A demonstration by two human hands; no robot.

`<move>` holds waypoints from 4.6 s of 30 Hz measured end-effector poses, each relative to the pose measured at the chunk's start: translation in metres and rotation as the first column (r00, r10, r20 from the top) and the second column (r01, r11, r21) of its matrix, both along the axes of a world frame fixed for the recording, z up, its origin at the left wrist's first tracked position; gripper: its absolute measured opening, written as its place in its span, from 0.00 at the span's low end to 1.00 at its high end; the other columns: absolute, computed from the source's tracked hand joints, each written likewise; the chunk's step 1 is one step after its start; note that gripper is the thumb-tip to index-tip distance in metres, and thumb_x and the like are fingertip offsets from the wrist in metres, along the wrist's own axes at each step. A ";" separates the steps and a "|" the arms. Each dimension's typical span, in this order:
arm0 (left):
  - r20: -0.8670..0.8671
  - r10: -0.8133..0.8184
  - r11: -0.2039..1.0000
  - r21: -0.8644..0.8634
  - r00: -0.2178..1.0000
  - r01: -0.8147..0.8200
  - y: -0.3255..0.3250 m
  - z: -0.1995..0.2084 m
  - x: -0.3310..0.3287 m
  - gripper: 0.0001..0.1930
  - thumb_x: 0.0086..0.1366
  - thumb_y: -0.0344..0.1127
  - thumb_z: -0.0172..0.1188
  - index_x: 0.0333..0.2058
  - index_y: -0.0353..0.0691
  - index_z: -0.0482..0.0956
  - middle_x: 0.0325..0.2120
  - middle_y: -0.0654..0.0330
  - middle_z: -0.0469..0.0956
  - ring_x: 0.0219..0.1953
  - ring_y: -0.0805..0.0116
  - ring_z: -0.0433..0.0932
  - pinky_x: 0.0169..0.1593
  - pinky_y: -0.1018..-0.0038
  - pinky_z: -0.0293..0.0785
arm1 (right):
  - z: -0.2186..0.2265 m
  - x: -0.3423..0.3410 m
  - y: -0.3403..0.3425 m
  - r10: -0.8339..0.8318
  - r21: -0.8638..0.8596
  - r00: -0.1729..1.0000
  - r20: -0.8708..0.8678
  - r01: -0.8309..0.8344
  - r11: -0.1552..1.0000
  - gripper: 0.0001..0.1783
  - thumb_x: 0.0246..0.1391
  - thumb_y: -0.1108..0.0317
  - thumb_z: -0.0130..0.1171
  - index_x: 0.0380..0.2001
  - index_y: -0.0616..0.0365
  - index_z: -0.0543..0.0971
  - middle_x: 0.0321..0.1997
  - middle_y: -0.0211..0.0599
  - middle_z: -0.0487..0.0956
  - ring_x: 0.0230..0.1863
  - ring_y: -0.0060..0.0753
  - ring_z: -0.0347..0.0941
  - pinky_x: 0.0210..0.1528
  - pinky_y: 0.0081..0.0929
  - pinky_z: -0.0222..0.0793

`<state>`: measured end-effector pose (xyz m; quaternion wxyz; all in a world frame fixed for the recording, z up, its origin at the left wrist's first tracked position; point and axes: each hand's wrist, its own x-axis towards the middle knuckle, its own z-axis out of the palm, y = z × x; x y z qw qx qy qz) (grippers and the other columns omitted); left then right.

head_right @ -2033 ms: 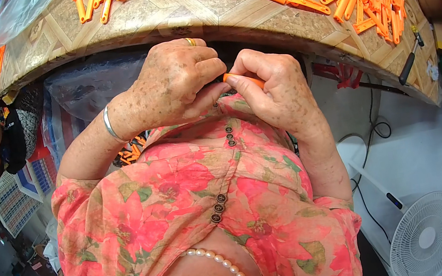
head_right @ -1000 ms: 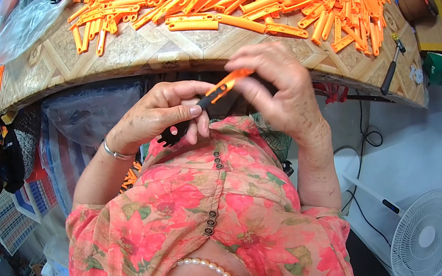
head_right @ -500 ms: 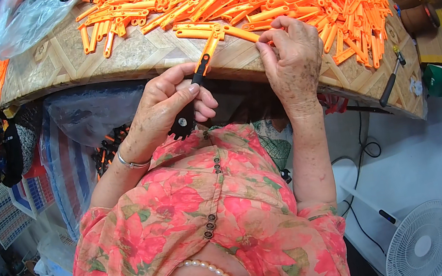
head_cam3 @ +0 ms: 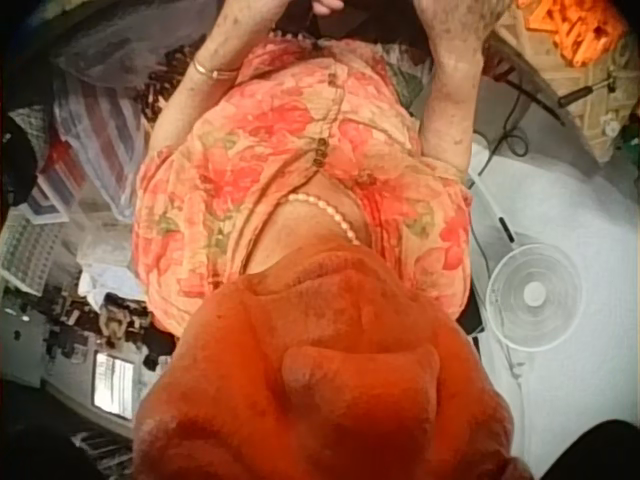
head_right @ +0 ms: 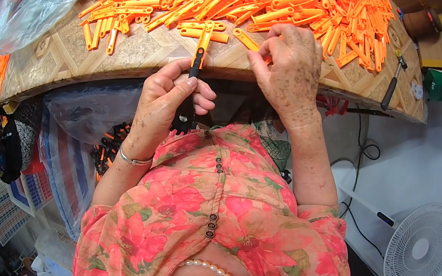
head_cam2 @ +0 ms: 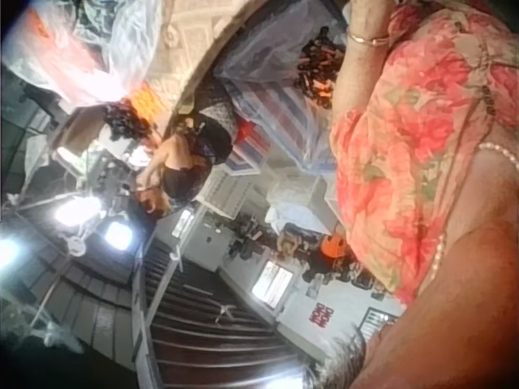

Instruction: The person assembles small orange plastic tubes into black plastic holders using a hammer. They repeatedly pick up a tube, insert it into a holder, and strike it with a hammer to secure it, then place the finished unit on the table.

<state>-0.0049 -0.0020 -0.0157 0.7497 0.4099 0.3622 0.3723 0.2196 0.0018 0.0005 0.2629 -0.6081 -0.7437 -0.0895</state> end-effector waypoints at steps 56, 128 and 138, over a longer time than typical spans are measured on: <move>0.976 0.213 0.748 -0.195 0.048 0.635 0.003 -0.019 -0.005 0.21 0.75 0.33 0.38 0.63 0.31 0.55 0.24 0.65 0.66 0.21 0.80 0.71 0.22 0.85 0.71 | -0.003 0.006 -0.026 -0.019 0.038 -0.126 -0.992 -0.436 0.899 0.20 0.67 0.64 0.49 0.53 0.69 0.72 0.44 0.48 0.80 0.34 0.24 0.77 0.33 0.19 0.75; -0.635 0.068 0.461 0.704 0.769 0.540 -0.014 -0.002 -0.005 0.10 0.56 0.30 0.64 0.36 0.35 0.77 0.25 0.49 0.78 0.30 0.47 0.79 0.33 0.60 0.74 | 0.004 -0.020 -0.061 0.012 -0.399 0.688 -0.725 -0.434 0.808 0.12 0.46 0.76 0.69 0.37 0.60 0.83 0.39 0.34 0.80 0.35 0.19 0.78 0.30 0.14 0.74; -0.702 0.143 0.403 0.685 0.698 0.607 -0.013 0.001 -0.010 0.07 0.57 0.30 0.63 0.34 0.36 0.77 0.24 0.52 0.78 0.28 0.50 0.79 0.31 0.61 0.74 | 0.004 -0.026 -0.061 0.150 -0.372 0.822 -0.549 -0.401 0.837 0.12 0.46 0.69 0.69 0.36 0.58 0.83 0.37 0.35 0.81 0.35 0.30 0.80 0.35 0.23 0.76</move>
